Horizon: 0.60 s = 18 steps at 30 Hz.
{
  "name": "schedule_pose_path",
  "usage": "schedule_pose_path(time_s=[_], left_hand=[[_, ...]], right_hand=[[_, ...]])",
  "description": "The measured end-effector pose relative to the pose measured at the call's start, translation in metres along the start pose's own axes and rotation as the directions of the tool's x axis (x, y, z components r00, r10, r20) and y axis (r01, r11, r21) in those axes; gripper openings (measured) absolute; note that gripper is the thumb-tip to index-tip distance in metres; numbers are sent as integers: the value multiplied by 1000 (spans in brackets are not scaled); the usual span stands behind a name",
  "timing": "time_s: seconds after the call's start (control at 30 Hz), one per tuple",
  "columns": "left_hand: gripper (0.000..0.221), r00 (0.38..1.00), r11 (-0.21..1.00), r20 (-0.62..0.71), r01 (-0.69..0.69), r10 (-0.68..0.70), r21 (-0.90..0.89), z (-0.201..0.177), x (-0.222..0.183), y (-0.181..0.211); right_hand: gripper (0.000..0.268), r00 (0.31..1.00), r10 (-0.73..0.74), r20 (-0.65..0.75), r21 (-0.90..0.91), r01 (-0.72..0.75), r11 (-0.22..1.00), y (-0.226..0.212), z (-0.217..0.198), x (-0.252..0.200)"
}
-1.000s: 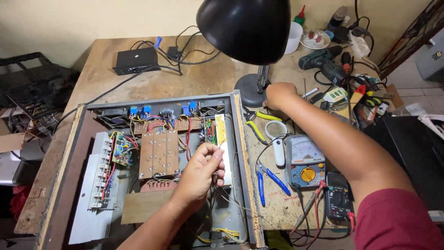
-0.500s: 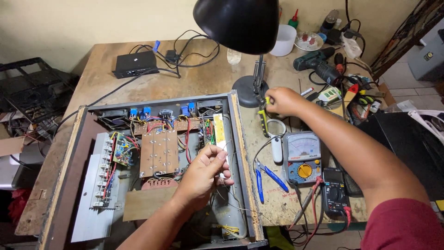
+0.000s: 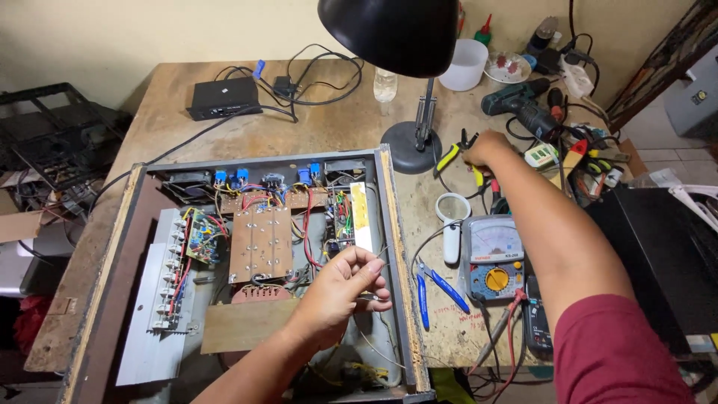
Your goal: Repairing an electronic device by stripping wires and soldering them to internal components.
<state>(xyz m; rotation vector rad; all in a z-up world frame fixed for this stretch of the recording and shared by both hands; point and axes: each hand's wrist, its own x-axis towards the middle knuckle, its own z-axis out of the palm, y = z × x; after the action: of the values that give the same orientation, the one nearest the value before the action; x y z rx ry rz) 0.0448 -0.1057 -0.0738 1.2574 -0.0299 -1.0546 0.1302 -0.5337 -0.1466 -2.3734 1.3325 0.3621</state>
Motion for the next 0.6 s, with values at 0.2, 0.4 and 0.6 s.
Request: schedule_pose_path(time_s=[0.2,0.4,0.6], left_hand=[[10,1000,1000,9,11,-11,16,-1,0,1],[9,999,1000,42,-15,14,21,-1,-3,2],[11,998,998,19,-55,55,3,-5,8,-6]], right_hand=[[68,962,-262,-77,-43,260,965,-51,-21,-31],[92,895,-395,207,316,321,893,-58,-25,-75],[53,925,-376,56,287,346,894,-58,13,-32]])
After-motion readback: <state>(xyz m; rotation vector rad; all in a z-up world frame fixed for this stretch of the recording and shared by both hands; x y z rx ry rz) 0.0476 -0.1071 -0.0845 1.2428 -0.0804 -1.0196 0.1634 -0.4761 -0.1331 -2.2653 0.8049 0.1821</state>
